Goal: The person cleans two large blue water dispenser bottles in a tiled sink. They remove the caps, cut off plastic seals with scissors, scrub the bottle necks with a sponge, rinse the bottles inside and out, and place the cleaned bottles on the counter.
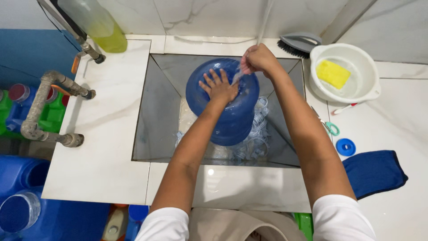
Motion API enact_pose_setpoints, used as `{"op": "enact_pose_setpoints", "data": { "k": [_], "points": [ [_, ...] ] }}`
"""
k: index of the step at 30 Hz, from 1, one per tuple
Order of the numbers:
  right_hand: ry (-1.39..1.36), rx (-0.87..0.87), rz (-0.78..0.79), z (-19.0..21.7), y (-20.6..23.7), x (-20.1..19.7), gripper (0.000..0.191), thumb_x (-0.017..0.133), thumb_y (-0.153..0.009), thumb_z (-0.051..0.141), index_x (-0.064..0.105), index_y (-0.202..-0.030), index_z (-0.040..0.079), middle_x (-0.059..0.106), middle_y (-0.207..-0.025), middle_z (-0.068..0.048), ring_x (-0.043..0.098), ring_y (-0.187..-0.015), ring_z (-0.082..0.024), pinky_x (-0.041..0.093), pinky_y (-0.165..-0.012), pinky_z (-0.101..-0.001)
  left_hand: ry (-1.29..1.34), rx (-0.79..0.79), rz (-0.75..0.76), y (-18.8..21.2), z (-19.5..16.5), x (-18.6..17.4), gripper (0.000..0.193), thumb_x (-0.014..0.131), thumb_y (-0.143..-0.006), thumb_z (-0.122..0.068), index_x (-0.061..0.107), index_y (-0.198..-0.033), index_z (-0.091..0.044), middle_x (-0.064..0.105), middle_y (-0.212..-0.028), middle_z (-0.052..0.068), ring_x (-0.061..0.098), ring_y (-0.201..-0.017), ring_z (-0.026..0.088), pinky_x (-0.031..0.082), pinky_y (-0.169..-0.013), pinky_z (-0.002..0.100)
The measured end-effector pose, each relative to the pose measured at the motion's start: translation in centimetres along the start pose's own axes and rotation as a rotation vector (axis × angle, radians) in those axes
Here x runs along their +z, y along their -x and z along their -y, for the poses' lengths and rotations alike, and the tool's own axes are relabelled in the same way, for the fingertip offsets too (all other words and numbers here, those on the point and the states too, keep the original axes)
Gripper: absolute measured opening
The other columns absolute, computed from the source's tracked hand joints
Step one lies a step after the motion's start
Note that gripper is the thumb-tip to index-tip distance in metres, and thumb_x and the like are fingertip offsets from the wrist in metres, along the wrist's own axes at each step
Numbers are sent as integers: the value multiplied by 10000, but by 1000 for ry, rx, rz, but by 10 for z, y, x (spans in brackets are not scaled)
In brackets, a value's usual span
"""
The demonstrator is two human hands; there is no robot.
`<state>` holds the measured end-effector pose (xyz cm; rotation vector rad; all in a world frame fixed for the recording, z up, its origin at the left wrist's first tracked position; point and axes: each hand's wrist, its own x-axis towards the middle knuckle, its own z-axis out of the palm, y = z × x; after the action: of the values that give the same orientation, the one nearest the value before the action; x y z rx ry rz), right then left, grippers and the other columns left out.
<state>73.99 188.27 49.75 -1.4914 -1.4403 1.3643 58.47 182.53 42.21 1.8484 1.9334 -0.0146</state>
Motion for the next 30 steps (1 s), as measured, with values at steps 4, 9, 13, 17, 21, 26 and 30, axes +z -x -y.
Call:
{"op": "enact_pose_setpoints", "data": {
  "k": [4,9,13,17,21,26,30],
  "points": [
    [0,32,-11,-7,-7,-2,242,497,-971,50,669,-822,-30,705,-742,-154,720,-616,-219,643,-566,-342,-136,338,135,-3,26,-2,873,255,-929,-723,58,-1645,-264,-91,-1708,155,-143,-1561,451,-152,-1186,684],
    [13,28,-17,-9,-9,-3,282,497,-987,80,667,-784,-16,698,-697,-128,709,-572,-206,623,-529,-329,-45,260,-103,-10,52,4,968,248,-956,-782,36,-1651,-143,-82,-1717,155,-143,-1555,437,-143,-1202,614],
    [161,-1,-87,-10,-7,0,262,488,-937,20,666,-749,-23,666,-647,-129,681,-512,-218,579,-502,-345,120,-101,-31,-13,42,5,950,243,-932,-773,41,-1645,-178,-120,-1692,233,-177,-1527,483,-168,-1158,665],
    [213,-12,-103,-10,-8,1,233,534,-917,18,671,-733,-28,680,-649,-135,705,-529,-216,614,-526,-343,151,-198,-51,-11,39,3,968,248,-957,-777,39,-1661,-148,-111,-1667,319,-197,-1508,541,-173,-1133,706],
    [-85,41,-23,-10,-13,1,254,506,-980,63,667,-801,-17,709,-733,-126,744,-624,-223,661,-578,-332,16,143,-29,-5,60,2,927,238,-950,-795,61,-1662,-228,-100,-1686,273,-159,-1538,497,-151,-1168,676],
    [-169,50,39,-7,-17,2,188,536,-976,28,663,-877,-68,709,-801,-168,747,-684,-247,679,-629,-349,-170,396,-117,2,73,-8,930,267,-937,-814,68,-1652,-254,-56,-1717,143,-87,-1575,398,-99,-1232,570],
    [-257,78,90,-10,-23,-1,200,515,-986,39,653,-887,-66,705,-820,-171,762,-713,-243,681,-658,-340,-94,310,46,10,60,-12,839,319,-933,-726,142,-1639,-307,22,-1712,121,-65,-1556,415,-75,-1212,633]
  ]
}}
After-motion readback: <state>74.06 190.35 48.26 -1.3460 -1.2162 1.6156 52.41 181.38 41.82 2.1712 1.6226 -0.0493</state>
